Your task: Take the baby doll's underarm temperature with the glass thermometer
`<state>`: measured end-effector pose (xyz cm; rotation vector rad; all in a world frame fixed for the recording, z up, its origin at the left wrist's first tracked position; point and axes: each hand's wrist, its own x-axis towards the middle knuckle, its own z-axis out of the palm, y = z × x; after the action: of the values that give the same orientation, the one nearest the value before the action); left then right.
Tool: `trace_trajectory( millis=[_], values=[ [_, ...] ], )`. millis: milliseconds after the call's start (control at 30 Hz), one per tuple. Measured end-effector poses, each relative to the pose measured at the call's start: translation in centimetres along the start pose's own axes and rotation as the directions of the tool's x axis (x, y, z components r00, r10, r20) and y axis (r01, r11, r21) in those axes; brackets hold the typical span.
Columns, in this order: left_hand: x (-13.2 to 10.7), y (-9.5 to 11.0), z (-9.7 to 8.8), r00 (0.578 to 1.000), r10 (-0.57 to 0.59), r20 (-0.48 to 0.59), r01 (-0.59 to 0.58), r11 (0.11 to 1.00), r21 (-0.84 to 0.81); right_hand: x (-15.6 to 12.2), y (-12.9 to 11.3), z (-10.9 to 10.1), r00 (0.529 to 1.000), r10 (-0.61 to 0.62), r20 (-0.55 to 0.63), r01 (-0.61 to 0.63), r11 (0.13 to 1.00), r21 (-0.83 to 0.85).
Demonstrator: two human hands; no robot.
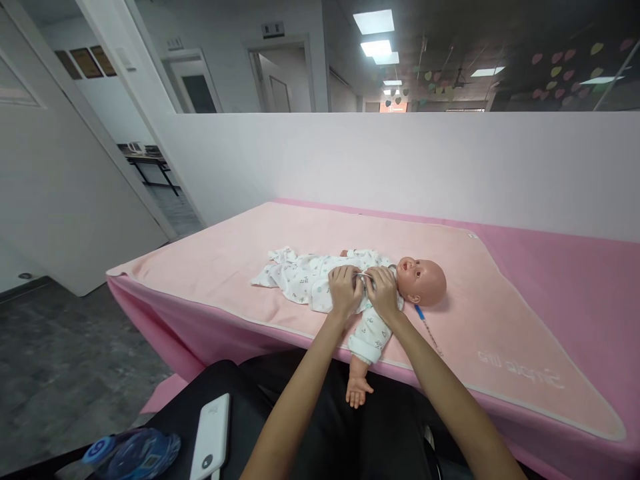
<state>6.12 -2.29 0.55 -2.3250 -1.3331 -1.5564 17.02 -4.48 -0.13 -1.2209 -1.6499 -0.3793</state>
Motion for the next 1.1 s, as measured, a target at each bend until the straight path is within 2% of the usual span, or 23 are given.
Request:
trace_trajectory(
  millis=[300,467,600,867,1100],
  values=[
    [-0.20,-0.08,-0.01,0.999,0.016,-0.029,-0.017,0.998,-0.052,0.10,-0.23,-0.24,1.000,0.010,0.021,-0.010,1.000,-0.018],
    [-0.19,-0.09,-0.07,1.000,0.001,0.001,-0.001,0.996,-0.085,0.04,-0.10,-0.14,1.000,-0.002,0.010,0.002,1.000,-0.013],
    [-0.12,-0.04,-0.34,1.000,-0.006,0.015,0.007,0.998,-0.063,-0.02,0.06,0.02,1.000,0.008,0.018,-0.007,1.000,-0.008],
    [-0.12,-0.26,-0.32,0.999,0.047,0.005,-0.047,0.999,-0.009,0.06,0.08,0.08,0.998,0.041,0.043,-0.040,0.999,-0.025],
    [-0.17,-0.44,-0.06,1.000,0.016,-0.006,-0.016,1.000,-0.023,0.04,0.16,0.16,0.999,0.043,0.031,-0.042,0.999,-0.017]
  ],
)
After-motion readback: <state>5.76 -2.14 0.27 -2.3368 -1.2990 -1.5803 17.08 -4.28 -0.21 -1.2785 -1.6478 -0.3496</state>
